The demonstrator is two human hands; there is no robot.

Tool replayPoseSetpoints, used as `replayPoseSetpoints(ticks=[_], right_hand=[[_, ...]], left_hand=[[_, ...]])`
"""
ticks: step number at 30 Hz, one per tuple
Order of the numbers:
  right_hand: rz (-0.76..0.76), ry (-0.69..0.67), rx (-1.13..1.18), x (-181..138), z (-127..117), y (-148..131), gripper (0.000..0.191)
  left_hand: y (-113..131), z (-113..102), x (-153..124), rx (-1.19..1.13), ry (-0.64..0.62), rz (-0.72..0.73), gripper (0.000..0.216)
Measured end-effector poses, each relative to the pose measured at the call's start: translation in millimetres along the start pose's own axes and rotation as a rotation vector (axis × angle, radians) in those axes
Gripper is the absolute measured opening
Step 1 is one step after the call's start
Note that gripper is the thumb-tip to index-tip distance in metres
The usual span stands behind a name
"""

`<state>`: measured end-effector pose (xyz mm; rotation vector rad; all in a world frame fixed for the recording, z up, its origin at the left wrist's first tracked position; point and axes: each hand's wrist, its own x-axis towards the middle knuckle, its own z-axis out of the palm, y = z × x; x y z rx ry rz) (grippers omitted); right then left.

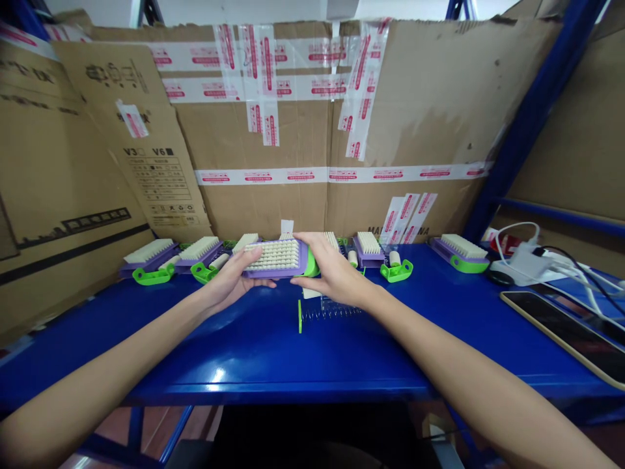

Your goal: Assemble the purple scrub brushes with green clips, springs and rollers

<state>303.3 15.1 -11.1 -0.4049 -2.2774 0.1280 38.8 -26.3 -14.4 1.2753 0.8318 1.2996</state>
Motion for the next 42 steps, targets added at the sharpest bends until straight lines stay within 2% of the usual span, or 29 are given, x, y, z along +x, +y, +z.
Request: replayPoseSetpoints(ticks=[16,42], right_hand=[[0.036,-0.015,0.043,-2.4,6.6,0.4,0.097],[0.016,0.011,0.056,-0.6,9.9,-4.7,0.094]], left_hand=[[-1.0,-2.1,-1.3,0.039,-0.008,0.013,0.054],[-1.3,-2.5,-1.7,0.0,-0.059,-0.008,0.052]])
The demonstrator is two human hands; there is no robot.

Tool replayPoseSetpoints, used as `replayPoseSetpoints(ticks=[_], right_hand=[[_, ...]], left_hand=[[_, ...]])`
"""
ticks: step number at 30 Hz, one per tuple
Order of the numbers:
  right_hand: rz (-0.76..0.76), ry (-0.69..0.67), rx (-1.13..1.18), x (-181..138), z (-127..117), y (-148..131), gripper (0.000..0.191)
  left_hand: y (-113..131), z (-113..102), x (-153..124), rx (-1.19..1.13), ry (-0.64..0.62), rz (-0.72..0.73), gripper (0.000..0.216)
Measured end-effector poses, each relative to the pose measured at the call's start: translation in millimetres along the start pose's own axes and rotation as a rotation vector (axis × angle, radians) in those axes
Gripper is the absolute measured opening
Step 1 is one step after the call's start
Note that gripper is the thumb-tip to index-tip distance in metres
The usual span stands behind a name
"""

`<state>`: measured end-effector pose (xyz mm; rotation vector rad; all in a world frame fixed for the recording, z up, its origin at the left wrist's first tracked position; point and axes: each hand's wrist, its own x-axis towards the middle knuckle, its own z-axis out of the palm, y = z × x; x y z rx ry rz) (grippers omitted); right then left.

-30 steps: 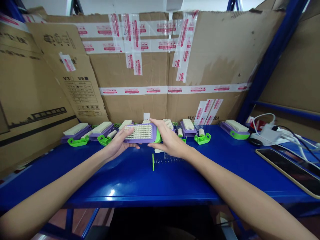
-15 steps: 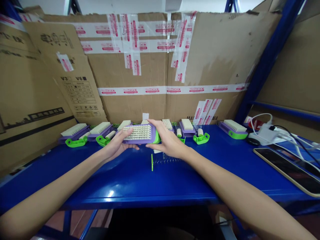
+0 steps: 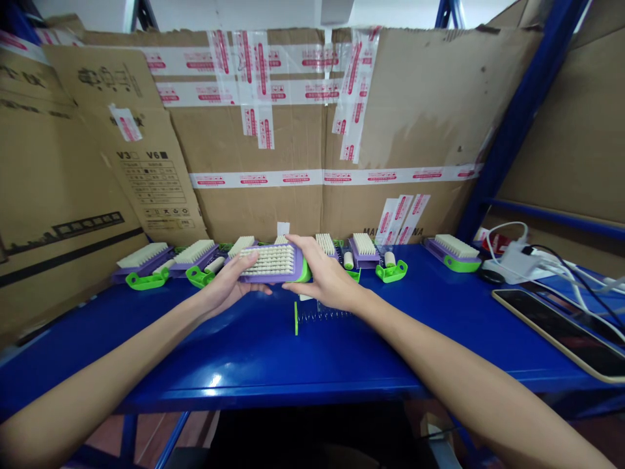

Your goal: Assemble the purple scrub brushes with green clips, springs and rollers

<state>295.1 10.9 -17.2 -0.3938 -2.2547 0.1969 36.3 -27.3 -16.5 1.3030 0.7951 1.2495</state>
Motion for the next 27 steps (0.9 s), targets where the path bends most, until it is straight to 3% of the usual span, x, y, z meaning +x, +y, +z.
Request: replayPoseSetpoints(ticks=[27], right_hand=[[-0.006,0.0,0.012,0.1,1.9,-1.6,0.095]], left_hand=[[0.8,7.6,-3.3,-0.011,-0.008,-0.012,0.056]])
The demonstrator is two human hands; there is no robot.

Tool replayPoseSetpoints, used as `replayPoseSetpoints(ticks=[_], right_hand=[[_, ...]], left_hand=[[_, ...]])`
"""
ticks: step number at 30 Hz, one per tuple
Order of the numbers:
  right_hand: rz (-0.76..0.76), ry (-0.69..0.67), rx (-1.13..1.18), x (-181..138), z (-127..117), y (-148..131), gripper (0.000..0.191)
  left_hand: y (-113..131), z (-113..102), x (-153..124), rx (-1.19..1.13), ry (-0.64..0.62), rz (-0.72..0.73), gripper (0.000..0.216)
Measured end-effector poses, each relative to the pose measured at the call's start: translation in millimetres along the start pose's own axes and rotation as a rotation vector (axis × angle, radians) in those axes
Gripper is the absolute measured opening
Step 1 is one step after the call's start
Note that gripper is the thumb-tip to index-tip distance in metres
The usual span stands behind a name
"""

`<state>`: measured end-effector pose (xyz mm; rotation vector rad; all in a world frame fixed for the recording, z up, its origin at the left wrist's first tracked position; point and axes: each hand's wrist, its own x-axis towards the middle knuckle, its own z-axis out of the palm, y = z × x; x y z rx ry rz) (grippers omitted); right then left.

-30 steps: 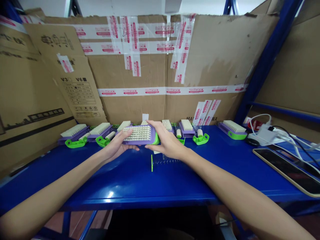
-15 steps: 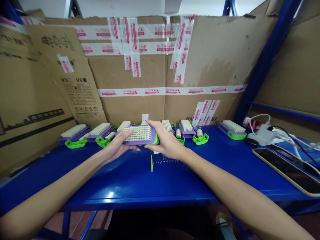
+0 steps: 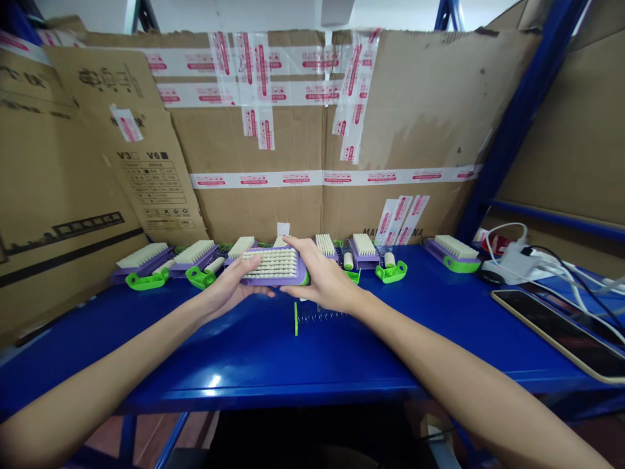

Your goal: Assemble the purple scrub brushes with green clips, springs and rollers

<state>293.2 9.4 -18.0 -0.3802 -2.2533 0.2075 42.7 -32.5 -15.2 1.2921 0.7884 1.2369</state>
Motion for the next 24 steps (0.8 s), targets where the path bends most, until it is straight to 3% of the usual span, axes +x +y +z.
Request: replayPoseSetpoints(ticks=[13,24], right_hand=[[0.11,-0.024,-0.019,-2.4,-12.3,4.1,0.095],[0.086,-0.045,-0.012,-1.1,-13.1,2.1,0.095]], left_hand=[[2.9,-5.9,5.3,0.006,0.081,0.058,0.052],[1.7,-5.1,4.8,0.029,0.105,0.049,0.057]])
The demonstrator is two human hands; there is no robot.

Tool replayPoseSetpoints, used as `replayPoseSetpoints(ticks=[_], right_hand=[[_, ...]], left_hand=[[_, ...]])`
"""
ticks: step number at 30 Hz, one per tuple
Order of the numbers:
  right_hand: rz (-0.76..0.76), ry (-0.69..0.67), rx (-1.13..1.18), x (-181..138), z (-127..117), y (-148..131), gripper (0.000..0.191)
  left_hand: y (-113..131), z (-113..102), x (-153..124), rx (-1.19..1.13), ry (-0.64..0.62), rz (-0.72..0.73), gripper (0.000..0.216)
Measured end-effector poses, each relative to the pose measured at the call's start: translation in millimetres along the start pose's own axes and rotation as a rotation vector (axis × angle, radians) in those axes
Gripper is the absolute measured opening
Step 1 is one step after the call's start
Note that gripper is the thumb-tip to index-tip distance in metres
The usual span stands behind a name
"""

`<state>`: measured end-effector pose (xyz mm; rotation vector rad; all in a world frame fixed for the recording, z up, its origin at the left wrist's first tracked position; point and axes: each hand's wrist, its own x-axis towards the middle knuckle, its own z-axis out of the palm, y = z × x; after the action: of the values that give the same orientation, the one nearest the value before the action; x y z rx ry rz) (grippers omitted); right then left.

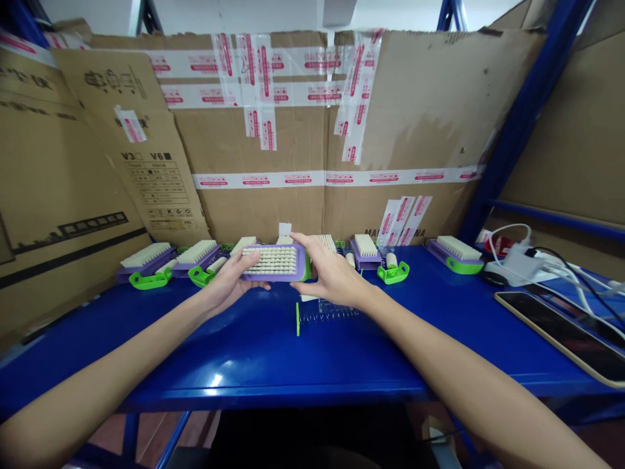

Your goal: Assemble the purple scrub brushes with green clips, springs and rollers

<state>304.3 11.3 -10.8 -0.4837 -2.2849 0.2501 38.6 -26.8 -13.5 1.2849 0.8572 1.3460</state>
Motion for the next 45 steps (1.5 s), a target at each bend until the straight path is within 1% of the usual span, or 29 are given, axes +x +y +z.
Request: replayPoseSetpoints(ticks=[6,18,21,27,34,41,45], right_hand=[[0.004,-0.012,-0.021,1.8,0.3,-1.9,0.091],[-0.005,-0.03,-0.073,1.8,0.9,-5.9,0.079],[0.007,-0.034,-0.067,2.2,-0.2,-6.7,0.081],[0.011,-0.041,-0.068,2.1,-2.1,-4.6,0.094],[0.008,-0.044,-0.115,1.6,-2.3,-2.6,0.094],[-0.001,-0.034,-0.105,1.3,-1.4,-3.3,0.094],[-0.001,-0.029,-0.098,1.1,-1.7,-3.6,0.094]], left_hand=[[-0.8,0.5,0.4,0.024,0.014,-0.004,0.059],[1.2,1.1,-0.2,0.033,0.023,-0.005,0.057],[0.6,1.4,0.1,0.033,0.025,-0.004,0.058],[-2.1,2.1,0.5,0.033,0.024,0.009,0.058],[-3.4,2.5,-0.3,0.05,0.009,0.022,0.06],[-3.2,2.2,-0.4,0.054,-0.002,0.027,0.059],[-2.1,2.5,-0.9,0.05,0.01,0.031,0.062]])
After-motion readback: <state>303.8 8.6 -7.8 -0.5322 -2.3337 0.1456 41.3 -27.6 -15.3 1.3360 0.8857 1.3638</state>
